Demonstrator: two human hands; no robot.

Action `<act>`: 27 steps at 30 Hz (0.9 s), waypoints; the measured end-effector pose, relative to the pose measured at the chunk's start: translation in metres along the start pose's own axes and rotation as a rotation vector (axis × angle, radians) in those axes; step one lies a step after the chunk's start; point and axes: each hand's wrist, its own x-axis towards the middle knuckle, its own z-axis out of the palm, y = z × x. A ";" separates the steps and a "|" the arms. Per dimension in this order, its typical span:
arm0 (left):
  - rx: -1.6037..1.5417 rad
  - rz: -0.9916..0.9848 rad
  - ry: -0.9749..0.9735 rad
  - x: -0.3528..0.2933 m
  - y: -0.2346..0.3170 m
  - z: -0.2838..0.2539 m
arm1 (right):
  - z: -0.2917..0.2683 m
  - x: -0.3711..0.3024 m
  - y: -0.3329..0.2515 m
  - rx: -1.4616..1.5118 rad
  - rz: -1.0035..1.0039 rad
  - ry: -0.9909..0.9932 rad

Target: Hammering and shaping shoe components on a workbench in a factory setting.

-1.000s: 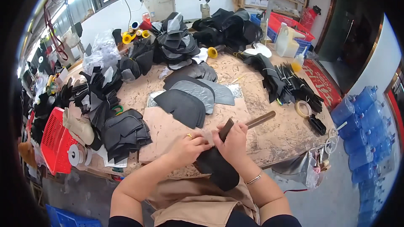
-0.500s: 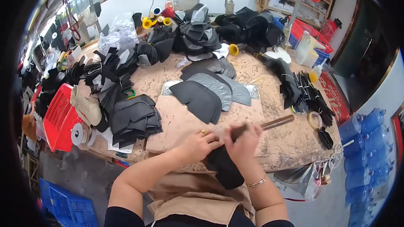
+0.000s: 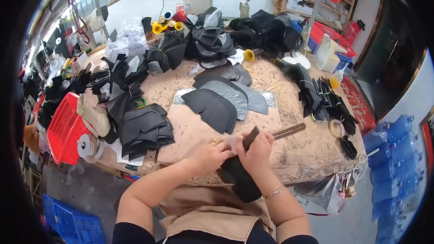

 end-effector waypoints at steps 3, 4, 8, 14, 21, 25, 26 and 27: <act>-0.094 -0.026 -0.026 -0.004 -0.014 0.000 | 0.002 -0.001 0.006 -0.009 -0.015 -0.036; -0.175 -0.026 -0.072 -0.004 -0.017 -0.001 | 0.003 0.000 0.006 -0.006 -0.025 -0.046; 0.003 0.028 -0.015 -0.005 -0.011 -0.007 | -0.006 0.012 -0.005 0.032 -0.047 -0.034; -0.015 -0.008 -0.050 0.006 -0.007 0.000 | -0.004 0.003 0.001 0.008 0.087 -0.065; -0.081 0.128 0.024 0.053 -0.015 0.029 | -0.039 0.005 0.016 -0.169 0.085 0.095; -0.250 0.131 -0.035 0.054 -0.025 0.025 | -0.026 -0.012 0.026 -0.199 0.032 0.046; -0.336 0.081 -0.080 0.053 -0.027 0.023 | -0.027 -0.017 0.031 -0.177 0.080 0.042; -0.335 0.092 -0.085 0.051 -0.029 0.024 | -0.028 -0.014 0.031 -0.183 0.086 0.051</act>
